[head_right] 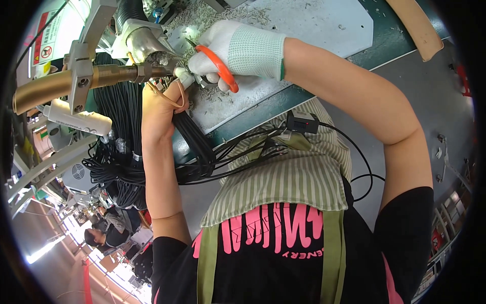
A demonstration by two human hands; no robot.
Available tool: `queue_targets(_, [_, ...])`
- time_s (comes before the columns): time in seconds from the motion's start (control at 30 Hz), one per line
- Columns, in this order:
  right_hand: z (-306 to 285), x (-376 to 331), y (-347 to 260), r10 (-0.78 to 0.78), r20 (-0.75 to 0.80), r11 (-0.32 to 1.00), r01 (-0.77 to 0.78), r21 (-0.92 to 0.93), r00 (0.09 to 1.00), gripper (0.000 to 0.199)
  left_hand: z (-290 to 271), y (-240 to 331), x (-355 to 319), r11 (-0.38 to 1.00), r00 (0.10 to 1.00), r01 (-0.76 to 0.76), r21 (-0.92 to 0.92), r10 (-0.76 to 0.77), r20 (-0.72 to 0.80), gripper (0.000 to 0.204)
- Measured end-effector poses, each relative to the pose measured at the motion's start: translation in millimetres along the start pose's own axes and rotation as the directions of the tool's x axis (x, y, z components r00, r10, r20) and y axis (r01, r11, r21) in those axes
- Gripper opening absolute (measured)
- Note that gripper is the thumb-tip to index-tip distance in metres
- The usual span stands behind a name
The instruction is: Processing and bundling large industrial cable harnesses using a machine at a workstation.
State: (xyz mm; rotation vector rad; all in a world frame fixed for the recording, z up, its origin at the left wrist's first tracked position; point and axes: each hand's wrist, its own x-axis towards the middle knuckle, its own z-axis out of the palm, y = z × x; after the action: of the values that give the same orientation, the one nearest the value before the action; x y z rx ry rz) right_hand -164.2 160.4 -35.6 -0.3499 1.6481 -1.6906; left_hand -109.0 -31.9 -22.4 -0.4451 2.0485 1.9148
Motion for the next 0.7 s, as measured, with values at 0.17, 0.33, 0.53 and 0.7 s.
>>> queue_targets(0.17, [0.2,4.9,-2.3,0.091,-0.003,0.996,-0.091,-0.024,0.996,0.028,1.2,-2.0,-0.6,0.981,0.991,-0.106,0.16,0.118,-0.068,0.008])
queue_targets(0.33, [0.5,6.0,-0.8,0.122,0.001,0.992,-0.122,-0.027,0.993,0.026,-3.7,-9.8,-1.8,0.964,0.986,-0.123,0.237,0.145,-0.081,0.02])
queue_targets(0.53, [-0.5,3.2,1.3,0.1,0.051,0.995,-0.099,-0.031,0.994,0.022,1.7,-16.1,-8.8,0.961,0.966,-0.199,0.193,0.226,-0.126,0.033])
queue_targets(0.7, [-8.3,13.0,18.8,-0.021,0.118,0.999,0.026,-0.036,0.993,0.023,8.9,-10.6,-10.2,0.966,0.968,-0.158,0.203,0.192,-0.163,0.038])
